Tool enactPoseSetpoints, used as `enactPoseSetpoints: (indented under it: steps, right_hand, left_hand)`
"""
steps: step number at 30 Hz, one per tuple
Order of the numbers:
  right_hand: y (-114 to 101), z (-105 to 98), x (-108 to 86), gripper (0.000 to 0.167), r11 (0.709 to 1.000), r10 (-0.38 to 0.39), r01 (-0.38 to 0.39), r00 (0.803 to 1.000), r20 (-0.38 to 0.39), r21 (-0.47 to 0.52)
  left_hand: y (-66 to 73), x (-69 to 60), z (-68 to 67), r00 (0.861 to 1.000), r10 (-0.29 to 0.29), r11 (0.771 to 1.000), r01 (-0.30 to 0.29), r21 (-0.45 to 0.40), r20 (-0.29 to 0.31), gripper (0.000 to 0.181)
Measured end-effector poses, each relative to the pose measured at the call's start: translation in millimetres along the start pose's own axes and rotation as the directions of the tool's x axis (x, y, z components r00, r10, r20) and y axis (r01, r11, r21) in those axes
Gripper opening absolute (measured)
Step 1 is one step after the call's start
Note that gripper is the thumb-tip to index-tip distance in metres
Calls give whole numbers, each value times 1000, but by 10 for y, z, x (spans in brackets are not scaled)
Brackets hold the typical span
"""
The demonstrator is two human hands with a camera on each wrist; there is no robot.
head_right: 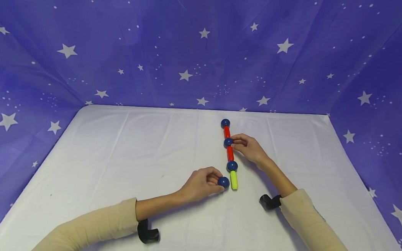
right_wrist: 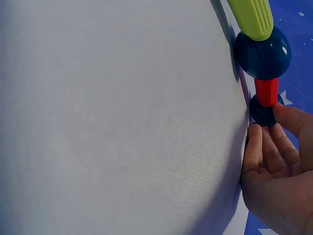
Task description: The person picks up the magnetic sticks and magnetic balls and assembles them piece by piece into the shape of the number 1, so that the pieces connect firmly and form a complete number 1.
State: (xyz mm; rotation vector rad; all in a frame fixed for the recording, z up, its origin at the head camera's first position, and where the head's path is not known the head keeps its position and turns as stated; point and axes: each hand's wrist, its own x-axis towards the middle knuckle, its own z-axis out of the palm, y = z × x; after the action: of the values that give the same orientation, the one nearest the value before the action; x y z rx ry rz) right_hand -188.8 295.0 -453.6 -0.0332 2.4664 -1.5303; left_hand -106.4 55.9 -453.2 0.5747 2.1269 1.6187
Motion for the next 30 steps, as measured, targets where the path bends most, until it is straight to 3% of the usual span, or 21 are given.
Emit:
enactPoseSetpoints:
  steps: [7,18,30]
  right_hand:
    - [-4,-6,-18,40,1000,-4,4,1000,9,2]
    - [-85,16,-80,45,1000,11,-11,1000,12,-6]
    - [-13,14,-60,45,999,26,-26,1000,1,-35]
  left_hand:
    - [-5,-63,44,1000,-5,1000,5,19,11,28]
    - [-12,-102,123,1000,16,1000,-16,-25,21,27]
    - [-9,-134,141,999,35,999,-35,-13,28,28]
